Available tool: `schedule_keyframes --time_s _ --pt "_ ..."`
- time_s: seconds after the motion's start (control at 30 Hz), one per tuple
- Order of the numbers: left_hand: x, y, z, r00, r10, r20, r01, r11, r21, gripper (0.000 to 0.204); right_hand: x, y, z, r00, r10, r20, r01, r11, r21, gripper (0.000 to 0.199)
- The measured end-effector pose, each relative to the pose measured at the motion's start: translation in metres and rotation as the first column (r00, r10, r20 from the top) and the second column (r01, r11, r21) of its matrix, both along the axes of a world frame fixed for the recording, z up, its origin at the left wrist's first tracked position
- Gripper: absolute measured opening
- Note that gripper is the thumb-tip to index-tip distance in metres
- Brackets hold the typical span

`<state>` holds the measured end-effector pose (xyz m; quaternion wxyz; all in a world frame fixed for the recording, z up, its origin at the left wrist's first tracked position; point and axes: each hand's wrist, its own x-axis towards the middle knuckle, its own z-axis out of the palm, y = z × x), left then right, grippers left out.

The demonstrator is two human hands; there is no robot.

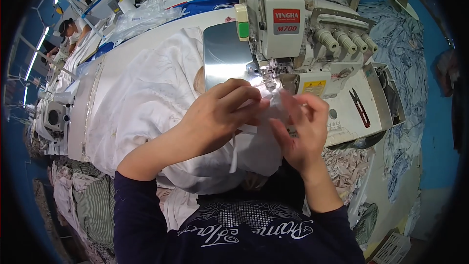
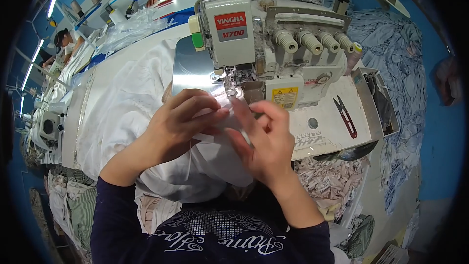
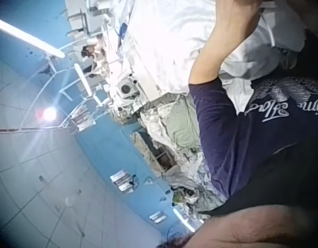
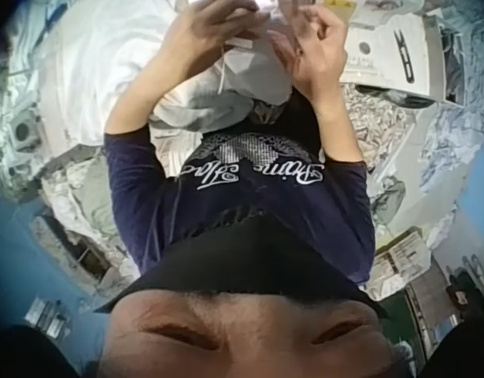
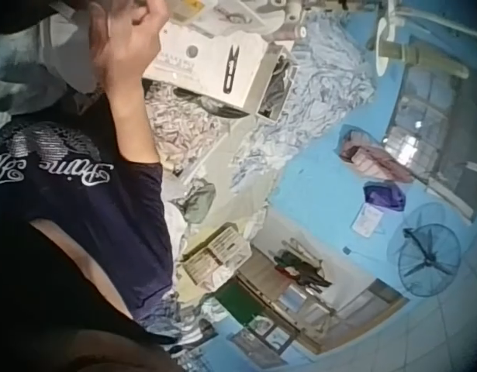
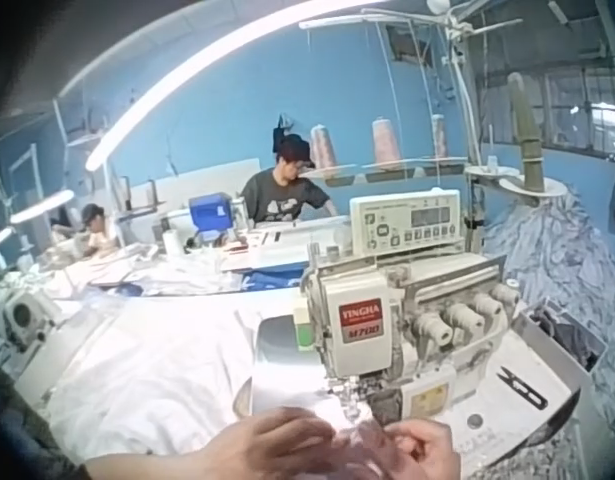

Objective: Sewing the edges of white fabric pieces to manufacture pillowcases using an industrial sewing machine.

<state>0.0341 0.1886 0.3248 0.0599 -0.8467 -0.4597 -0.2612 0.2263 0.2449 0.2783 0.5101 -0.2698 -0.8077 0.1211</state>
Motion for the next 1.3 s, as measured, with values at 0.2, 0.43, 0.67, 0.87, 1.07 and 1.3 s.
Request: schedule_keyframes --time_s 0.2,0.43,0.67,0.87,1.07,1.3 --pt "-0.006 0.001 0.003 0.998 -0.038 -0.048 0.038 0.999 -0.003 0.046 0.0 0.002 -0.007 0.99 -0.005 0.139 0.004 1.0 0.009 0.036" --pt "-0.006 0.0 0.006 0.993 -0.011 -0.12 0.011 1.0 -0.005 0.042 -0.001 -0.011 -0.012 0.96 0.024 -0.279 -0.204 0.744 -0.636 0.022" --pt "-0.005 -0.001 0.007 0.993 0.003 -0.114 -0.004 1.0 -0.016 0.042 0.005 -0.017 -0.02 0.876 0.061 -0.479 -0.482 0.181 -0.857 0.014" --pt "-0.009 0.003 0.009 1.0 0.024 -0.005 -0.025 0.996 -0.089 0.039 0.002 -0.015 -0.025 0.824 0.046 -0.565 -0.564 0.174 -0.807 0.014" --pt "-0.026 0.023 0.004 0.988 0.051 0.144 -0.038 0.995 -0.097 0.038 -0.001 -0.008 -0.02 0.8 0.092 -0.592 -0.599 0.181 -0.78 0.014" --pt "-0.049 0.054 0.003 0.985 0.168 0.035 -0.168 0.986 -0.006 0.037 -0.001 -0.003 -0.017 0.803 0.083 -0.59 -0.594 0.187 -0.782 0.013"
